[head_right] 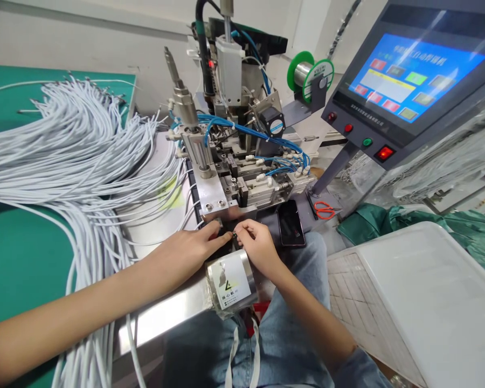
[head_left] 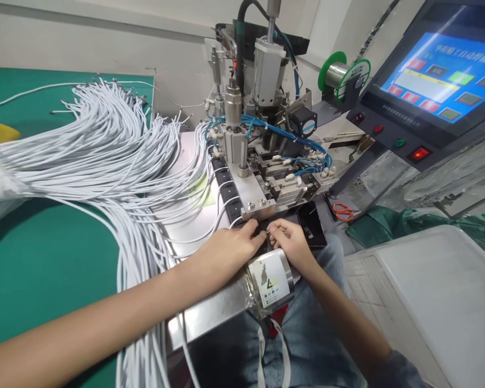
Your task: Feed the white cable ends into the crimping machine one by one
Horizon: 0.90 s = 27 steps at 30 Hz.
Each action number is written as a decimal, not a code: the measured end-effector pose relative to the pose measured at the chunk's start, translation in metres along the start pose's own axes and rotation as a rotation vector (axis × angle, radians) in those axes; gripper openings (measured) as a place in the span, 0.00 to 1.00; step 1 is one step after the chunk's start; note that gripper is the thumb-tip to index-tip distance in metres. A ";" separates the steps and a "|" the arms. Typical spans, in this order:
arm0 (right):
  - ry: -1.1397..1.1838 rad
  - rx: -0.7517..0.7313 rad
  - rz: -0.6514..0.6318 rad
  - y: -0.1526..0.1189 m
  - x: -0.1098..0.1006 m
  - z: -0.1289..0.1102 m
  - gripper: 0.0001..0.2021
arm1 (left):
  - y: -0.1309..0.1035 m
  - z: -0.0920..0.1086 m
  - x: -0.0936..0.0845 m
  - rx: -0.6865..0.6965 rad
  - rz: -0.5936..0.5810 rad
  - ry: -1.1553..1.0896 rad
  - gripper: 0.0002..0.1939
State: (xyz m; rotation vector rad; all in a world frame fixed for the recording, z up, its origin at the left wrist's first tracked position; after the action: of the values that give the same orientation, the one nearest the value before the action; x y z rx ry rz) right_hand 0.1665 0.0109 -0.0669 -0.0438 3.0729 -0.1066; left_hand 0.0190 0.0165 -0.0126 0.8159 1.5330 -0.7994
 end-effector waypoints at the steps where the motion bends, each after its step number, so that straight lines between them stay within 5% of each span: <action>1: 0.018 0.006 -0.004 0.001 0.000 0.000 0.09 | 0.000 0.000 0.001 0.001 0.001 0.011 0.19; 10: 0.151 0.117 -0.181 0.005 0.006 0.009 0.15 | -0.001 0.011 -0.019 -0.010 -0.042 0.091 0.12; 17: -0.104 -0.055 -0.043 0.007 -0.006 0.006 0.13 | -0.010 0.013 -0.035 -0.181 -0.223 0.026 0.10; 21: -0.306 -0.220 0.367 -0.037 -0.010 -0.018 0.13 | -0.011 0.006 -0.029 -0.230 -0.167 0.078 0.10; 23: -0.375 -0.356 0.464 -0.074 0.003 -0.028 0.10 | -0.010 0.001 -0.024 -0.280 -0.131 0.122 0.11; 25: -0.488 -0.437 0.317 -0.108 0.029 -0.029 0.06 | -0.008 -0.004 -0.019 -0.308 -0.090 0.140 0.12; 27: -0.588 -0.364 0.071 -0.130 0.058 -0.021 0.05 | -0.006 -0.008 -0.016 -0.313 -0.046 0.134 0.11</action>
State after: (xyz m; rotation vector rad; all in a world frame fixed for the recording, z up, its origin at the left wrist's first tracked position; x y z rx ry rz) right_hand 0.1103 -0.1190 -0.0403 0.0148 2.4629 0.3968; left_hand 0.0109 0.0190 0.0045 0.6132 1.7484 -0.5270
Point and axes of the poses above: each hand's wrist, its own y-axis towards the middle knuckle, its own x-axis out of the palm, z = x × y, the point moved 3 cm from there along y, towards the middle knuckle, and after that the axes turned 4 degrees about -z, right-handed, at the moved point
